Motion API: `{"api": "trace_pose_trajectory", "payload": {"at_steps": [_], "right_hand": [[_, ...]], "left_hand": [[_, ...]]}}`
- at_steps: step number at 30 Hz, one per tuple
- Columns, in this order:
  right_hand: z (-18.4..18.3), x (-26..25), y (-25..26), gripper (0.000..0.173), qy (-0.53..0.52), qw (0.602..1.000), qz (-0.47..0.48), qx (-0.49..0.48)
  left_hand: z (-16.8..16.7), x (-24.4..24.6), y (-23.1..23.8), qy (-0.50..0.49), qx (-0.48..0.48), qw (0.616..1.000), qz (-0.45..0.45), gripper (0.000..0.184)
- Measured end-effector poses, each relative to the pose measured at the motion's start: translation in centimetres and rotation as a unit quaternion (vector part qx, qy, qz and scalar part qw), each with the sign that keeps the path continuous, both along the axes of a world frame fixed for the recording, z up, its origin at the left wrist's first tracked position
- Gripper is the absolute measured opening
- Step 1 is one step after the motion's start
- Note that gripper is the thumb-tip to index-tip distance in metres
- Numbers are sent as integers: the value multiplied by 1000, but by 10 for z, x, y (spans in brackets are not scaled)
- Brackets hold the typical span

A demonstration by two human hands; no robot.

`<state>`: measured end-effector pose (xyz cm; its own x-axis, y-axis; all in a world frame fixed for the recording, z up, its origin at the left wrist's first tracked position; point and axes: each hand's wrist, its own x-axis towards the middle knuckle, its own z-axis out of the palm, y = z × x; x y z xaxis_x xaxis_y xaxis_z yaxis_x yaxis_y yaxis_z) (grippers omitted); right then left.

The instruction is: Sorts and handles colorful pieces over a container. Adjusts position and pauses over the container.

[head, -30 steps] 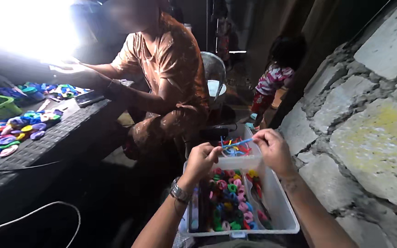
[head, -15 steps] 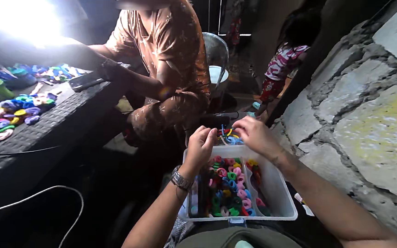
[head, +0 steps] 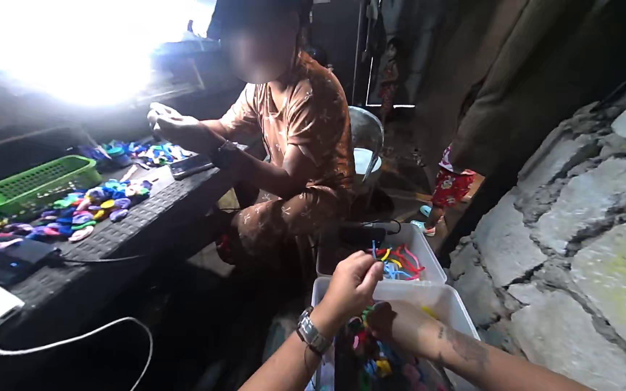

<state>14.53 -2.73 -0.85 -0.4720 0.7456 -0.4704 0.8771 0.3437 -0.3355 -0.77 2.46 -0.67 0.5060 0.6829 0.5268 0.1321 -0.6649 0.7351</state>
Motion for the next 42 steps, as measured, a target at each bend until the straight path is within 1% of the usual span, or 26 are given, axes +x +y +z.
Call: {"api": "trace_pose_trajectory", "payload": {"at_steps": [2,4,6,8,10,13,15,17,19,21,24,25,26,27,28,29,30,32,33,34,35,36,38,39,40,42], "right_hand": [[10,8,-1,24,56,997,2,45],[21,17,-2,19,129,988,-37,80],[20,28,-4,15,248,950,-94,167],[13,35,-6,15,364,887,-171,228],[13,39,-7,12,441,838,-233,222],[19,39,-10,9,522,792,-280,146],[21,39,-9,6,571,762,-291,95],[20,39,-7,8,608,735,-294,65],[19,38,-6,10,630,716,-293,62],[13,40,-5,15,661,691,-273,100],[1,48,2,18,739,620,-190,181],[-1,51,4,20,749,618,-149,186],[-3,54,6,22,744,633,-105,186],[-5,57,8,24,724,659,-65,192],[-6,58,10,26,684,697,-35,212],[-5,57,10,28,624,741,-16,247],[-5,54,10,30,568,775,-2,278],[-4,48,9,35,496,814,9,301],[-3,46,7,36,482,820,-2,308],[-3,46,6,36,479,818,-26,318],[-3,45,5,34,484,810,-61,325],[-4,45,5,29,499,801,-100,316],[-2,46,4,21,554,774,-175,252],[0,46,3,20,586,755,-204,212],[3,46,1,20,613,738,-226,171],[8,45,-2,23,650,710,-248,106]], "left_hand": [[2,-1,-1,42,-3,998,-39,31],[3,-3,-2,96,-49,992,-66,30],[5,-3,-2,130,-114,980,-96,34],[4,-2,-3,124,-141,974,-125,36],[5,-2,-4,114,-137,974,-138,32],[5,-2,-3,101,-110,981,-122,26],[3,-3,-2,88,-68,989,-99,25],[0,-3,-3,94,-23,992,-76,22],[-1,-2,-3,106,1,990,-92,19],[-1,-3,-2,96,1,985,-141,28],[1,-6,1,-1,-6,986,-168,40],[1,-7,2,-44,-9,985,-166,43],[1,-8,3,-89,-18,981,-169,46],[1,-9,6,-136,-39,973,-181,47],[0,-10,8,-187,-73,958,-204,46],[-2,-11,10,-231,-111,936,-239,43],[-3,-13,11,-263,-144,911,-281,41],[-3,-13,11,-295,-170,878,-338,41],[-3,-13,10,-301,-170,874,-342,40],[-3,-13,9,-302,-165,883,-320,39],[-2,-12,7,-295,-153,903,-272,35],[0,-12,4,-268,-126,933,-204,31],[5,-9,2,-138,-34,989,-35,30],[6,-7,1,-66,12,997,41,28],[6,-5,1,-16,45,994,98,24],[4,-4,1,32,68,985,156,15]]}}
